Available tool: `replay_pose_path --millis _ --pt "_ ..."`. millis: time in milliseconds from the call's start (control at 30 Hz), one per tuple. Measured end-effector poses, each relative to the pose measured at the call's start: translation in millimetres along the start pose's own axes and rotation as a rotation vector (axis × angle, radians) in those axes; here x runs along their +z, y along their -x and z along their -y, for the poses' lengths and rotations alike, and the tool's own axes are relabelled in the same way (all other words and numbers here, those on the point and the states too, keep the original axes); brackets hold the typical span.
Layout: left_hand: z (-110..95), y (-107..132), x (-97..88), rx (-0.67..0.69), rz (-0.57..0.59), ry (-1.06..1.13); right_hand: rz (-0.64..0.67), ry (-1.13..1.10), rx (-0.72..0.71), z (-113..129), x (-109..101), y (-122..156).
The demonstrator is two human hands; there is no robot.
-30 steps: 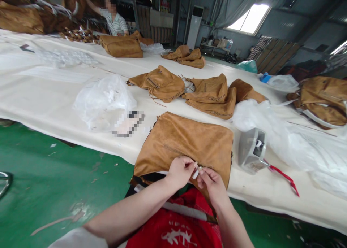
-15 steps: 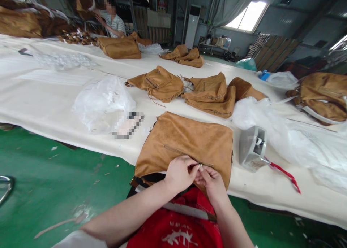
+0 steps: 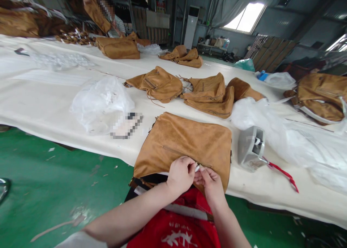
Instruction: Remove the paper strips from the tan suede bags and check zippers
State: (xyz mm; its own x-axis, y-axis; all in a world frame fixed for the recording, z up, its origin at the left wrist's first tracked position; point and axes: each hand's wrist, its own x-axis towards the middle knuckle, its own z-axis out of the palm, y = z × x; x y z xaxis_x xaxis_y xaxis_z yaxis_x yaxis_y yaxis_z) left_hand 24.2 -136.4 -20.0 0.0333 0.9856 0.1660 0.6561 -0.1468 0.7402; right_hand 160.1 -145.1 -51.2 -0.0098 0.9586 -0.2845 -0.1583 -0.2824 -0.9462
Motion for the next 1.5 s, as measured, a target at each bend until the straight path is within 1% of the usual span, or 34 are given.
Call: replay_pose_path --millis 100,167,233,300,367,433,500,567,633,700,767,800,833,867,1000,1067,1100,1200,1300,1333,1433,1500 --pt "0.5 -0.9 1.3 -0.033 -0.001 0.016 -0.030 0.010 -0.002 1.1 3.8 1.0" --pt "-0.7 1.8 1.0 0.016 -0.012 -0.021 -0.037 0.016 -0.006 1.8 5.3 0.4" --pt "-1.2 6.9 0.6 0.123 -0.013 -0.101 -0.037 0.013 -0.008 1.7 5.9 -1.1" --pt "1.1 12.6 0.9 0.258 -0.001 -0.213 -0.033 0.003 -0.009 1.2 6.0 -2.9" --pt "6.7 17.4 1.6 0.395 -0.005 -0.346 -0.033 -0.004 -0.006 1.0 6.0 -4.3" --pt "13.8 20.9 2.3 0.529 -0.035 -0.449 -0.033 -0.009 -0.006 1.8 6.2 -4.7" --pt "19.5 23.4 2.3 0.640 -0.077 -0.489 -0.035 -0.028 0.001 3.2 6.8 -4.0" --pt "21.6 25.2 1.1 0.701 -0.100 -0.470 -0.019 -0.051 0.002 4.0 7.3 -2.9" --pt "19.9 24.8 -2.3 0.690 -0.097 -0.387 0.017 -0.046 -0.010 3.3 7.1 -1.9" --pt "15.6 19.9 -8.2 0.587 -0.089 -0.233 0.037 0.006 -0.033 1.5 5.4 -1.0" --pt "10.6 8.6 -16.0 0.454 -0.094 -0.099 0.030 0.090 -0.065 -0.3 2.1 0.8" --pt "8.1 0.7 -20.0 0.413 -0.084 -0.067 0.023 0.160 -0.093 -0.9 0.2 2.2" --pt "5.8 -8.3 -23.7 0.399 -0.058 -0.060 0.013 0.253 -0.129 -1.2 -1.6 4.0" --pt "3.5 -17.8 -26.7 0.407 -0.015 -0.074 -0.005 0.371 -0.172 -1.1 -3.2 6.0" --pt "-4.5 -52.6 -32.4 0.521 0.240 -0.204 -0.141 0.932 -0.341 1.2 -3.1 12.3" --pt "-8.5 -64.8 -32.5 0.567 0.340 -0.299 -0.153 1.111 -0.391 2.9 0.3 11.7" --pt "-10.8 -69.6 -32.3 0.584 0.381 -0.358 -0.142 1.162 -0.409 3.8 1.9 10.5" --pt "-18.9 -79.6 -30.0 0.623 0.457 -0.517 -0.086 1.198 -0.447 6.5 2.3 6.3" --pt "-28.4 -82.2 -22.5 0.660 0.485 -0.593 -0.035 1.197 -0.463 9.1 -6.6 4.6" --pt "-31.4 -81.3 -18.5 0.671 0.492 -0.616 -0.045 1.216 -0.455 10.2 -10.9 4.6" --pt "-37.2 -75.8 -5.4 0.699 0.499 -0.664 -0.137 1.274 -0.415 14.5 -24.2 3.6" --pt "-37.4 -72.3 0.8 0.701 0.489 -0.670 -0.149 1.238 -0.431 17.3 -31.6 1.5"
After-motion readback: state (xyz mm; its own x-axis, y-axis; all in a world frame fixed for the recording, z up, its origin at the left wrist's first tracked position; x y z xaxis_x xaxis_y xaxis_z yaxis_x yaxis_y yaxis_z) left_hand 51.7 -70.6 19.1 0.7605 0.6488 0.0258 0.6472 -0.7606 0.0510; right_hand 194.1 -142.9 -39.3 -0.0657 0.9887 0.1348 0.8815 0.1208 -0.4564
